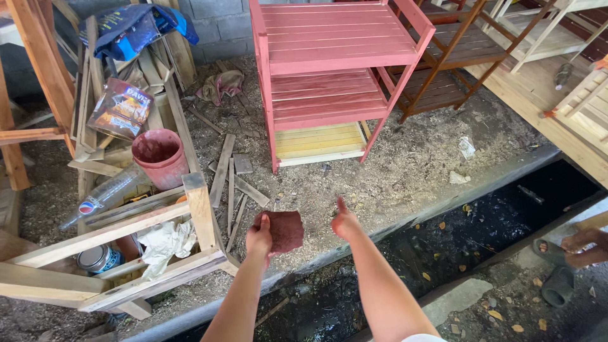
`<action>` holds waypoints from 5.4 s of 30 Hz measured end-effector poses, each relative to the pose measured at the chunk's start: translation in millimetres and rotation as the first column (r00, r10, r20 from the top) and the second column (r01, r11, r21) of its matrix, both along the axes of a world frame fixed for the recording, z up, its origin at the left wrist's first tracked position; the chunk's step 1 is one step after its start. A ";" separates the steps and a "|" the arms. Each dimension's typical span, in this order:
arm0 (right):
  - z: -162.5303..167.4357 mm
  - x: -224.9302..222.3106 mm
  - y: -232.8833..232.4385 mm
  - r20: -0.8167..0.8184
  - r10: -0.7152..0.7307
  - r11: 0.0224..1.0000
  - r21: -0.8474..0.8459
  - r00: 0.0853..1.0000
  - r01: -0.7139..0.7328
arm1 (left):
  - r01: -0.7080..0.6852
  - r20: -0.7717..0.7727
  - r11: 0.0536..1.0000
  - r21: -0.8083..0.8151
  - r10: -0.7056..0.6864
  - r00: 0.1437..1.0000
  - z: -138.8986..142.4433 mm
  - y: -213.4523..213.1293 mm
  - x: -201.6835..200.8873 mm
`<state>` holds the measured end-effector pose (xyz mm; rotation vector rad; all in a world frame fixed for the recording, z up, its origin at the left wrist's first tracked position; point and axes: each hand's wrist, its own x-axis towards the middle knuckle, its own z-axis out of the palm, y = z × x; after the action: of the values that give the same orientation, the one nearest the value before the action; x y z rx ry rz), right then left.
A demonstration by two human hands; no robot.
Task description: The person applies reddish-brown wood stain by hand to a pink wooden rack, rubbing the stain into the slats of the lower shelf and frame edges with a cloth pad. They dip the pad into a stain container, work the stain across the wood surface, and continue treating the frame edges and underside of the rack.
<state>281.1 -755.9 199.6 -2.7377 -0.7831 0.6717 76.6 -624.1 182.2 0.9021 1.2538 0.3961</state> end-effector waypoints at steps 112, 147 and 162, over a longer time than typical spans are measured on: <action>-118.5 549.3 164.0 -0.984 -0.062 -0.382 0.179 0.167 0.907 | 0.738 -0.005 0.673 0.050 -0.739 0.674 -106.2 183.8 726.6; -516.6 718.6 325.7 -0.750 -0.046 0.457 0.571 0.659 0.682 | 0.748 -0.674 0.032 0.663 -0.408 0.616 -494.2 340.2 798.4; -649.0 780.6 408.8 0.384 0.072 0.718 0.621 0.921 -0.315 | 0.903 -0.879 0.014 0.430 -0.224 0.421 -638.6 421.9 793.4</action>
<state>1061.7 -347.2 -449.4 -2.1074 -1.1362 -0.0855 870.0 -202.3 -456.4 2.7441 0.8771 -0.0307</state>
